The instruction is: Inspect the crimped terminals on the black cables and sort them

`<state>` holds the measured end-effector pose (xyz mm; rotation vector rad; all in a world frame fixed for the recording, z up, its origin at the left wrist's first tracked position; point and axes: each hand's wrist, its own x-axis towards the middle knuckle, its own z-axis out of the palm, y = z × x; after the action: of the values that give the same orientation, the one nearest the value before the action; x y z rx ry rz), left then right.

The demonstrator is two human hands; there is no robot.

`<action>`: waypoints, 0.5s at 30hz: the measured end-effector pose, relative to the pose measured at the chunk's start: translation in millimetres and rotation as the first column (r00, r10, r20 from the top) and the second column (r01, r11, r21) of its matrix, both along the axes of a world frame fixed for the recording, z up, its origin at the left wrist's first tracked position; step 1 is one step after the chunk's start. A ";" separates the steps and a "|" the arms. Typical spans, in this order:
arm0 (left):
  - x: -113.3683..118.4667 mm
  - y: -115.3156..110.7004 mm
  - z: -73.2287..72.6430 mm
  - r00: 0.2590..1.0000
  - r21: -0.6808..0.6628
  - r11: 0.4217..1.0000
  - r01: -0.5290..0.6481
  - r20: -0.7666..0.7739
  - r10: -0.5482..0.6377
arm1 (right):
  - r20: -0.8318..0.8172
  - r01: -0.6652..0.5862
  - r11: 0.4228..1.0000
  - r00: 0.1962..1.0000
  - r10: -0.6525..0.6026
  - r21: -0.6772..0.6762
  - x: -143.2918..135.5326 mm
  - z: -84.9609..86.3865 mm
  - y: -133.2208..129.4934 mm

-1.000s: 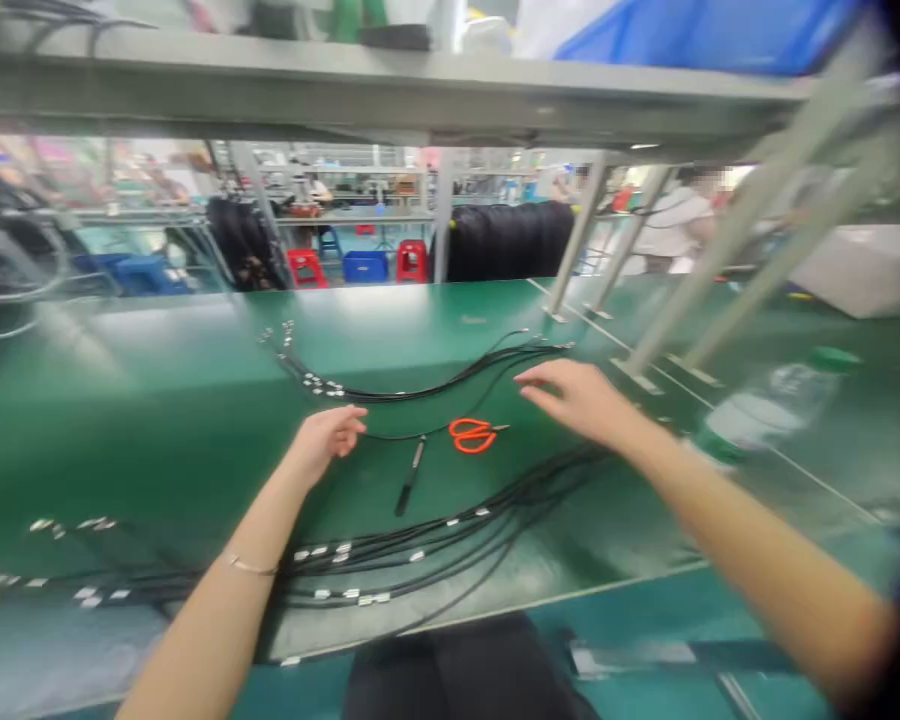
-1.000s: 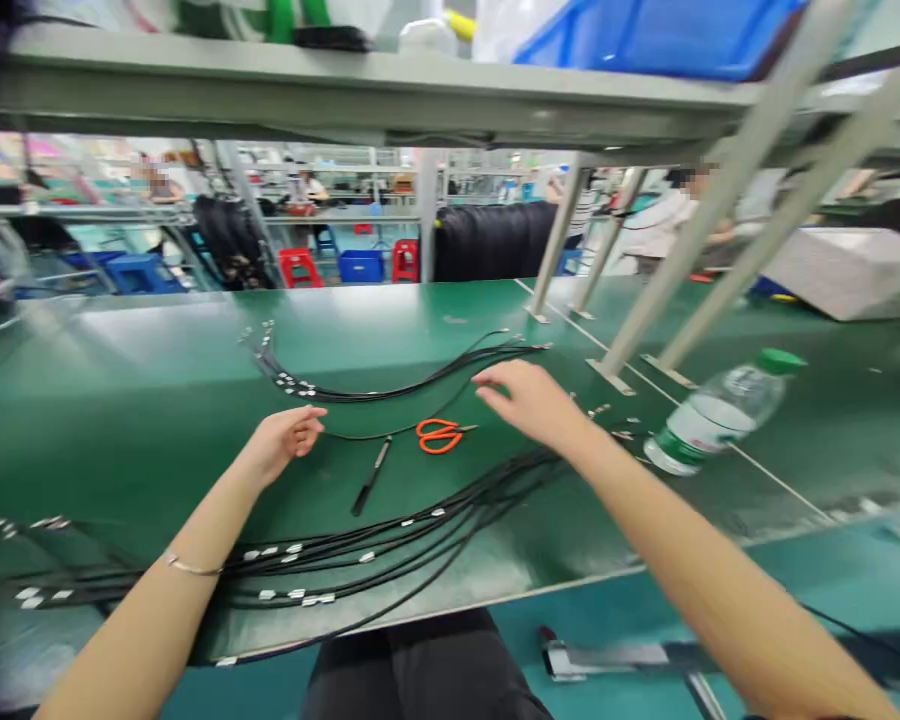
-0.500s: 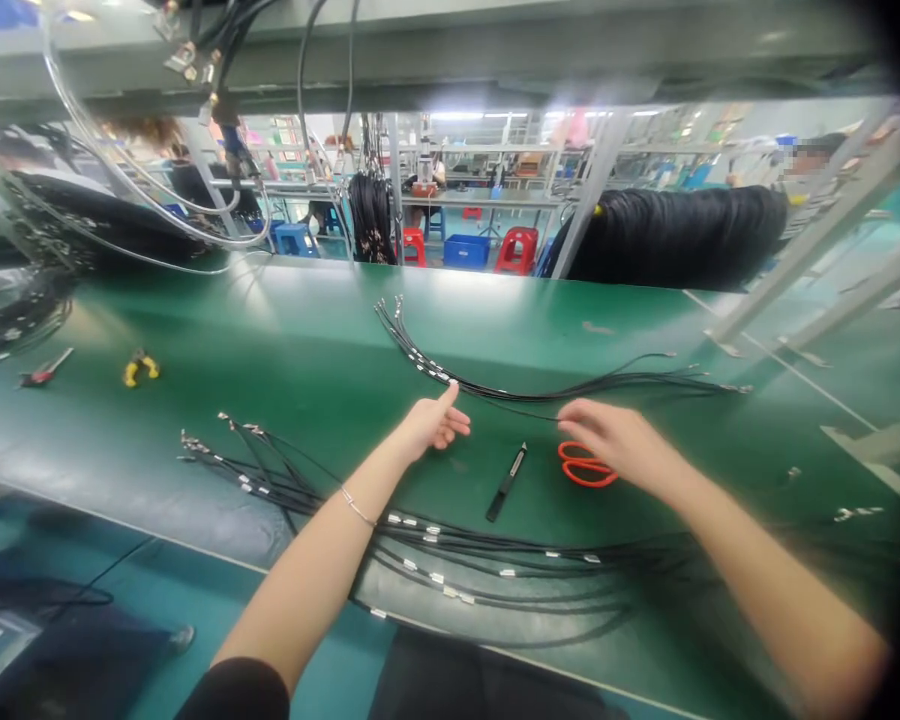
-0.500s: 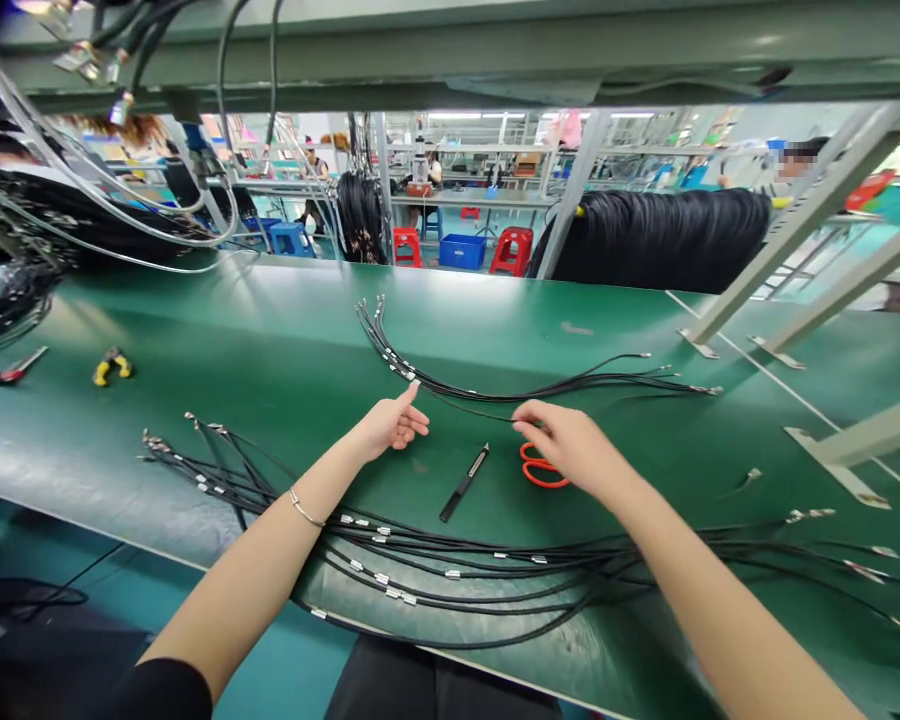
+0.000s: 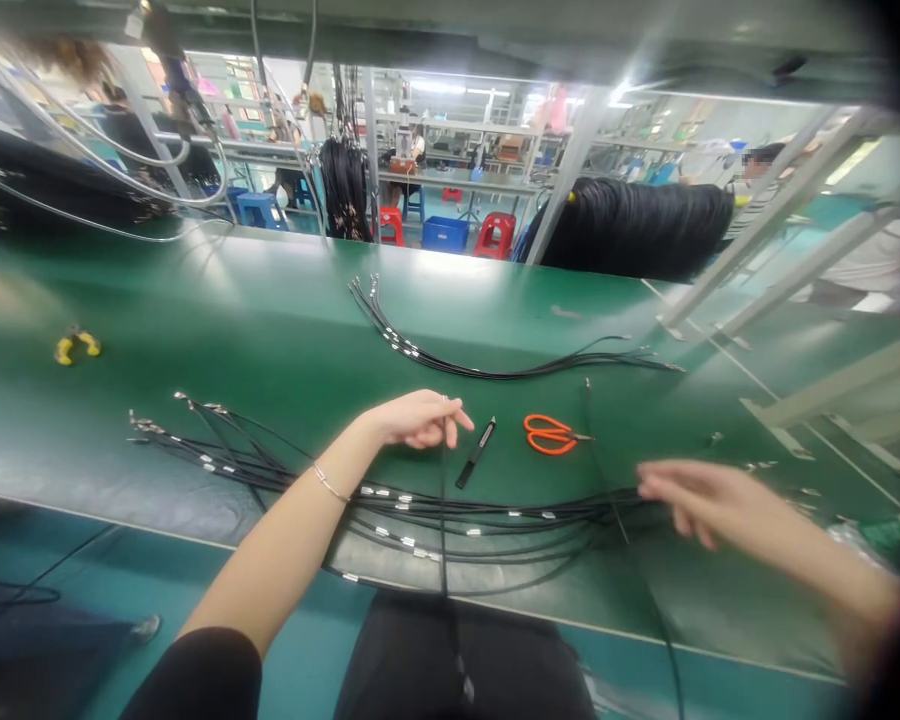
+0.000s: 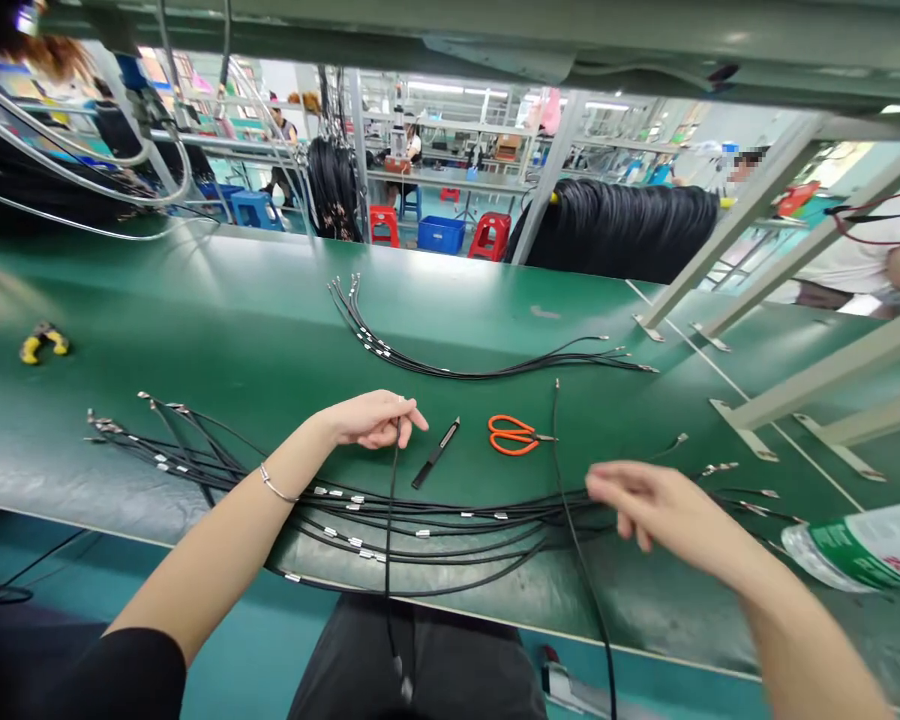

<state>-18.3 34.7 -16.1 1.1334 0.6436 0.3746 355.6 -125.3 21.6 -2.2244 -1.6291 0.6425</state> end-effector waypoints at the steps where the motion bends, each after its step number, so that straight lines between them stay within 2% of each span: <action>1: 2.1 -3.5 1.3 1.000 0.019 0.999 0.029 0.000 -0.029 | -0.006 0.065 0.997 0.998 -0.066 -0.043 -1.6 -6.3 15.9; 4: 8.0 -9.6 0.9 1.000 0.082 0.997 0.011 0.013 -0.012 | -0.048 0.143 0.988 0.988 -0.146 -0.064 -6.6 -21.5 63.8; 8: 11.3 -11.1 -4.0 0.999 0.145 0.989 -0.035 -0.011 0.037 | -0.057 0.143 0.988 0.988 -0.146 -0.049 -10.6 -31.9 110.3; 11: 11.4 -11.8 -5.8 0.997 0.166 0.984 -0.066 -0.039 0.073 | -0.003 0.130 0.991 0.991 -0.130 -0.028 -13.1 -33.0 128.9; 15: 12.8 -13.2 -5.9 0.987 0.186 0.971 -0.151 -0.033 0.160 | 0.004 0.087 0.996 0.996 -0.087 0.028 -22.5 -29.8 137.1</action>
<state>-5.5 21.5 -22.0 1.2733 0.7545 0.5506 333.1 11.9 -8.1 -2.2648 -1.5248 0.5885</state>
